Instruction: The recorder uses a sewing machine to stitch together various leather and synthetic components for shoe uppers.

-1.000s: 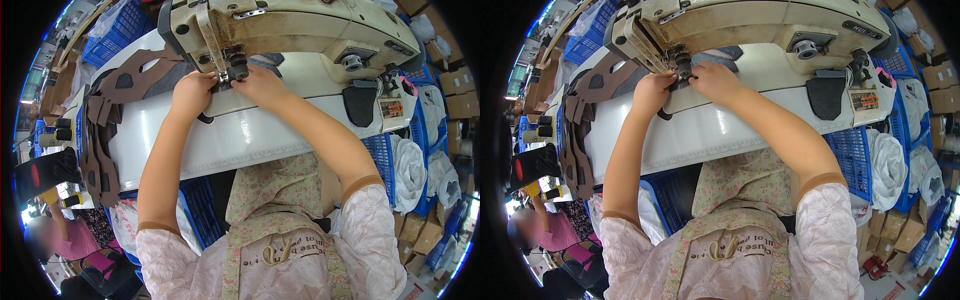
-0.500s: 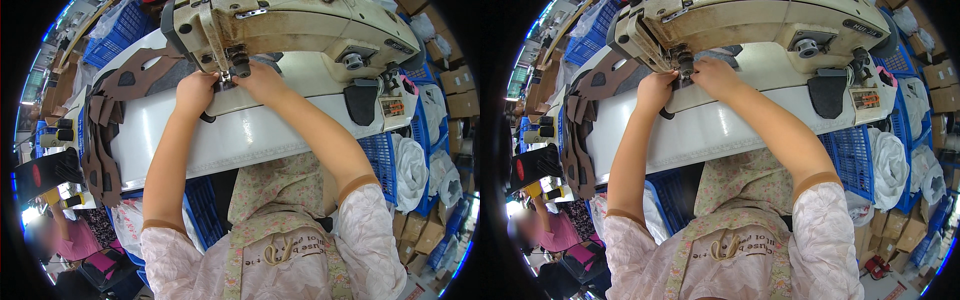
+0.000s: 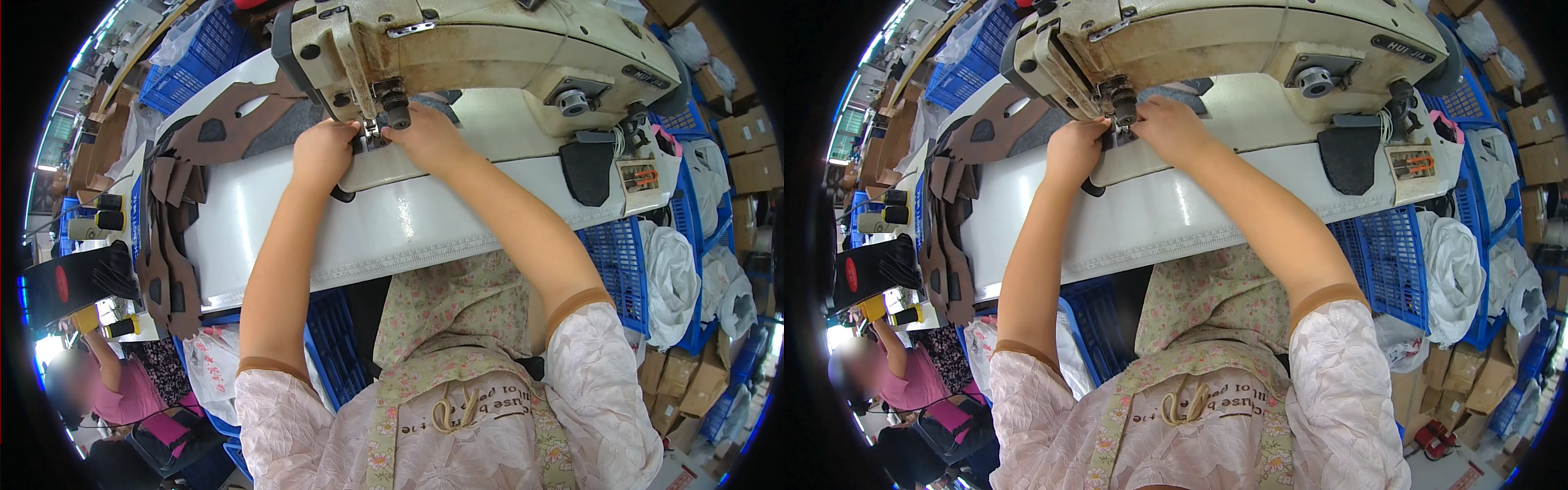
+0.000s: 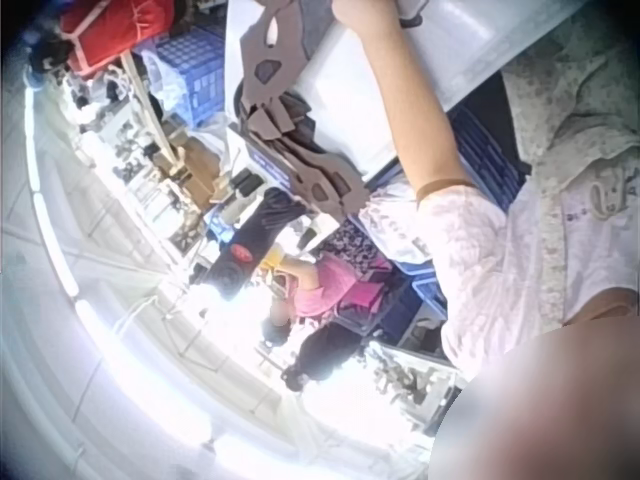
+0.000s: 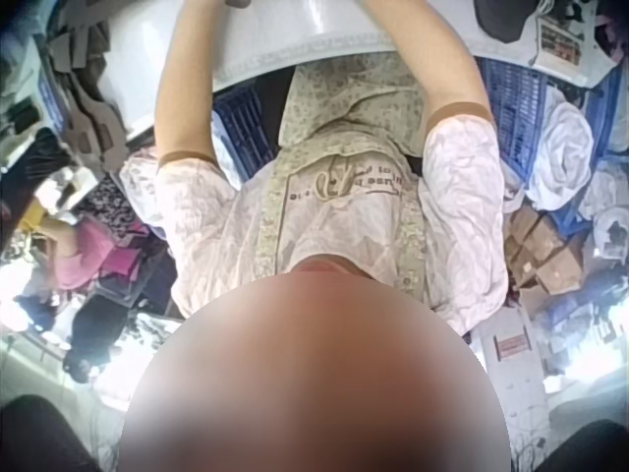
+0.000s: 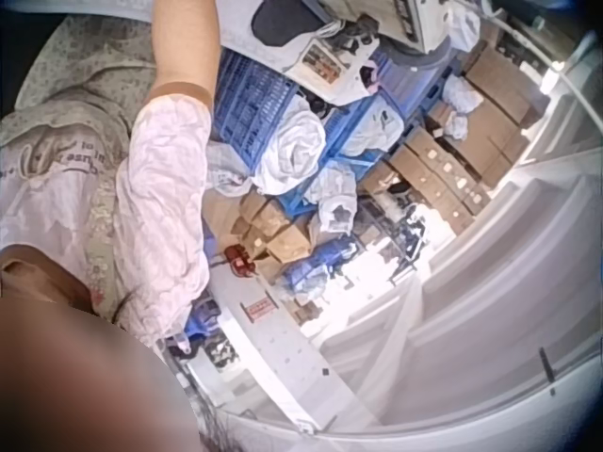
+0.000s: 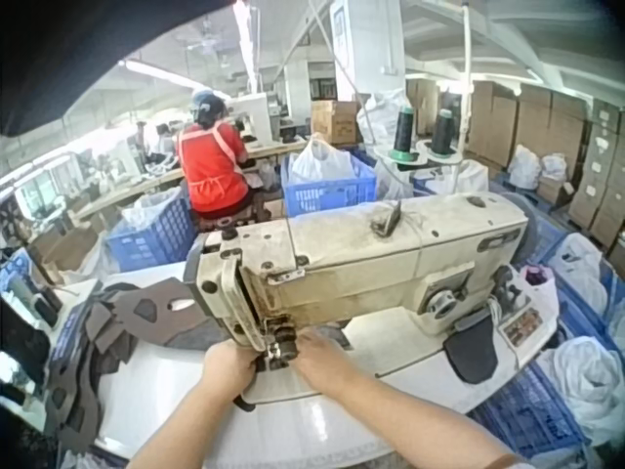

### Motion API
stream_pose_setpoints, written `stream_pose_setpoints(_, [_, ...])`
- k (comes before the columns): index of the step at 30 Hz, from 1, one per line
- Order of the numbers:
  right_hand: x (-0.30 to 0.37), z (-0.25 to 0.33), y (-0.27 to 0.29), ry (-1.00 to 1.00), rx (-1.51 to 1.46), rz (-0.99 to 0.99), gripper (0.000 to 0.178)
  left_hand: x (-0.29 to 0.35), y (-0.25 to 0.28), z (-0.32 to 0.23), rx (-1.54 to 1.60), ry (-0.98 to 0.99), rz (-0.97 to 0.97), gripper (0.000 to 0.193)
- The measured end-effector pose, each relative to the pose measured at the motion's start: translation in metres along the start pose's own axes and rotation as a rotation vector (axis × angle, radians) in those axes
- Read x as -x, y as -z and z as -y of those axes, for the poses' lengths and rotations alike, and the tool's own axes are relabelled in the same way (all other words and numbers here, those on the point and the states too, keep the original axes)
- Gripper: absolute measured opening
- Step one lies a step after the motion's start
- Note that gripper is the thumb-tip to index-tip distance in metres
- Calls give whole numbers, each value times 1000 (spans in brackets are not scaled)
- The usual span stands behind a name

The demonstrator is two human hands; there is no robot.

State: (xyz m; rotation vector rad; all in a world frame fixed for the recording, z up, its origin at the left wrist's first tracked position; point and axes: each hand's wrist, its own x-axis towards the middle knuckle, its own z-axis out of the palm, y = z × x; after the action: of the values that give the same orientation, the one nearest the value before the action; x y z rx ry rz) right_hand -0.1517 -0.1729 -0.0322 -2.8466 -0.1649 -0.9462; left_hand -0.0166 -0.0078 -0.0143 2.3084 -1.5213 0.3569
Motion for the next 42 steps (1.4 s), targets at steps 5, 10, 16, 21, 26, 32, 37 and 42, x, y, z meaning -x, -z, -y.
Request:
stream_pose_setpoints(5, [1,0,-2,-65,0,104,16,0,5,-5,18,6,18,28])
stream_pose_setpoints(10, [2,-2,-3,-56,-21,95,12,0,8,-9,23,23,-10,23])
stream_pose_setpoints(16, [3,-2,-4,-33,-58,-12,14,-1,8,-10,-47,53,64,18])
stream_pose_setpoints(21, [2,2,-3,-42,-56,-69,12,0,10,-11,-45,15,14,18])
stream_pose_setpoints(26, [1,2,-1,-23,-23,-85,10,-1,8,-9,9,23,15,24])
stream_pose_setpoints(32, [1,2,0,-39,-33,-49,10,-1,5,-6,-11,22,28,26])
stream_pose_setpoints(37, [1,2,-1,-54,-17,-3,13,-1,5,-7,17,7,-1,26])
stream_pose_setpoints(42, [2,3,-2,-55,-40,-44,14,-1,6,-8,1,11,1,26])
